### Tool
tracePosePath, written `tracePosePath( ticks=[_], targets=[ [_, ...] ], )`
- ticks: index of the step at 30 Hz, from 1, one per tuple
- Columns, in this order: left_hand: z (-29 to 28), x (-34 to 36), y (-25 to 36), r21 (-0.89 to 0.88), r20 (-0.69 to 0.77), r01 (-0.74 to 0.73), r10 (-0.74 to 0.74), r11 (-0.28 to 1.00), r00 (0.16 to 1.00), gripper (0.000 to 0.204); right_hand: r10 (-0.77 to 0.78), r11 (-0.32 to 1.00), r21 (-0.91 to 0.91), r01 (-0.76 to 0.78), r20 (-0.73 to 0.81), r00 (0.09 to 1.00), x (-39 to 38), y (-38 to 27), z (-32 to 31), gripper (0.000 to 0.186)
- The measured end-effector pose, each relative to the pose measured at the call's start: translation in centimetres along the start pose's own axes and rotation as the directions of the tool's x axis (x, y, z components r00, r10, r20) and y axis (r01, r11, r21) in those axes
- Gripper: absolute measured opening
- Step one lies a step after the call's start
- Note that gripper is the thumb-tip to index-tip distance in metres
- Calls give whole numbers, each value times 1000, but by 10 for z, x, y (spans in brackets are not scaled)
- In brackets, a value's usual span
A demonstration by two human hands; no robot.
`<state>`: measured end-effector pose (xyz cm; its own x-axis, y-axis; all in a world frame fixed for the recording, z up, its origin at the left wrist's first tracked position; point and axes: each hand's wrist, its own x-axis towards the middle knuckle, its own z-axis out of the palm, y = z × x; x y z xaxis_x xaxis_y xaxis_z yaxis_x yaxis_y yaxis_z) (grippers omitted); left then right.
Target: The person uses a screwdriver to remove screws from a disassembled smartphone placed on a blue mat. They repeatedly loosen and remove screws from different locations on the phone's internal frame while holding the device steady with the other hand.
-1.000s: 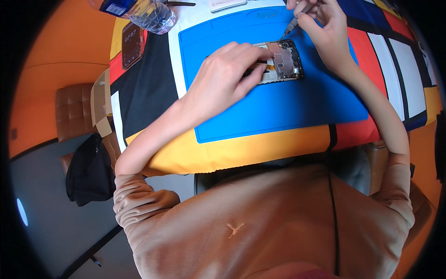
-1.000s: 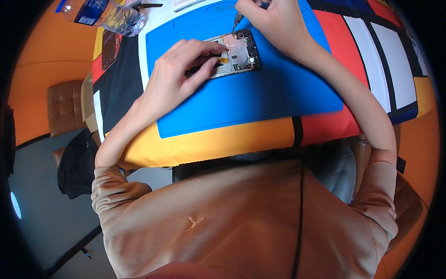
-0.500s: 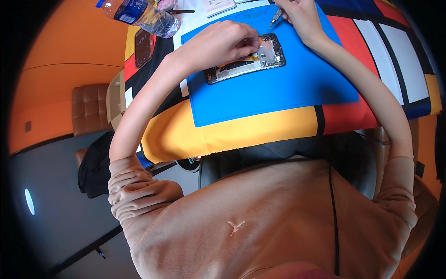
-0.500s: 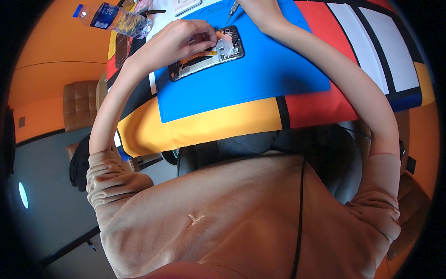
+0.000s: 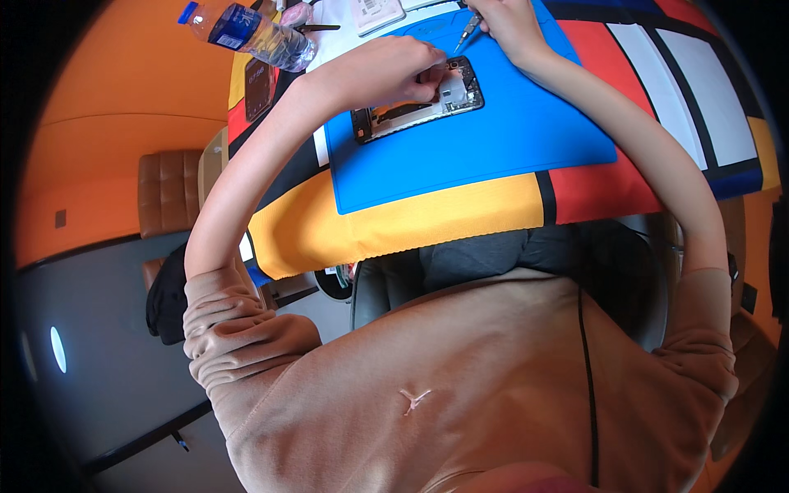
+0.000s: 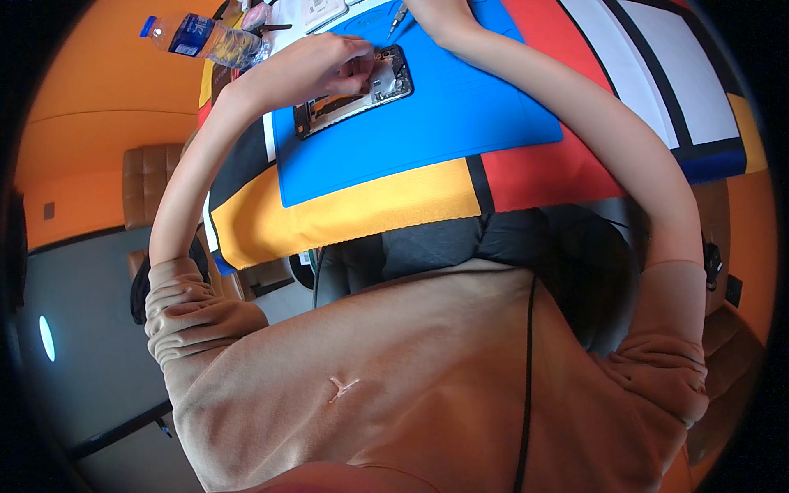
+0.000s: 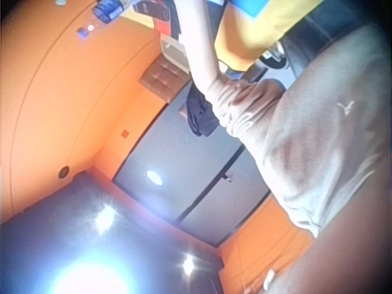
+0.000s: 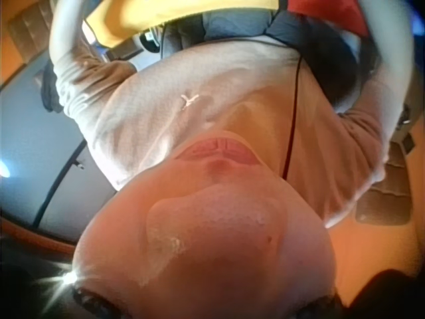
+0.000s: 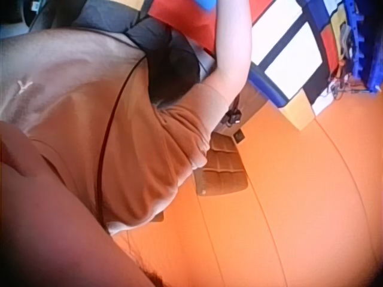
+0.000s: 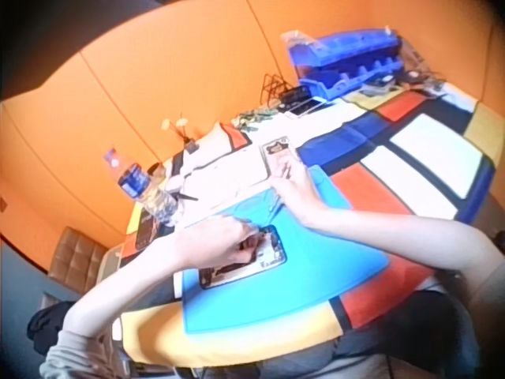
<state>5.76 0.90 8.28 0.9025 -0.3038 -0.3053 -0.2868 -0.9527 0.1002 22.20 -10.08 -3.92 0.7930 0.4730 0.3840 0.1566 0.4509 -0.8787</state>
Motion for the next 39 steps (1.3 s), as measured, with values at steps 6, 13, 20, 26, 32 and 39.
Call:
tracePosePath(
  ticks=[6, 13, 20, 26, 32, 39],
  targets=[
    [3, 4, -26, -136, -11, -31, 30, 990, 1000, 26, 105, 988, -107, -111, -61, 993, 5, 2, -2, 8],
    [14, 21, -84, -57, -301, -29, 11, 998, 954, 28, 98, 993, -57, -104, -111, 989, 2, -3, 0, 12],
    [33, 33, -105, -185, -446, -133, 38, 974, 894, 23, 116, 992, -39, -119, -78, 990, 6, 10, -5, 10],
    [41, 19, -101, -194, -548, -102, -22, 976, 836, 24, 111, 992, -55, -117, -102, 989, 6, 18, -2, 17],
    [63, -1, -72, -425, -619, -67, -236, 903, 749, 23, -96, 993, -56, 101, 94, 991, -15, -15, 7, 19],
    [85, -16, -39, -397, -628, -37, -241, 917, 740, 17, -48, 979, -178, 102, 281, 958, -34, -45, 22, 24]
  ],
)
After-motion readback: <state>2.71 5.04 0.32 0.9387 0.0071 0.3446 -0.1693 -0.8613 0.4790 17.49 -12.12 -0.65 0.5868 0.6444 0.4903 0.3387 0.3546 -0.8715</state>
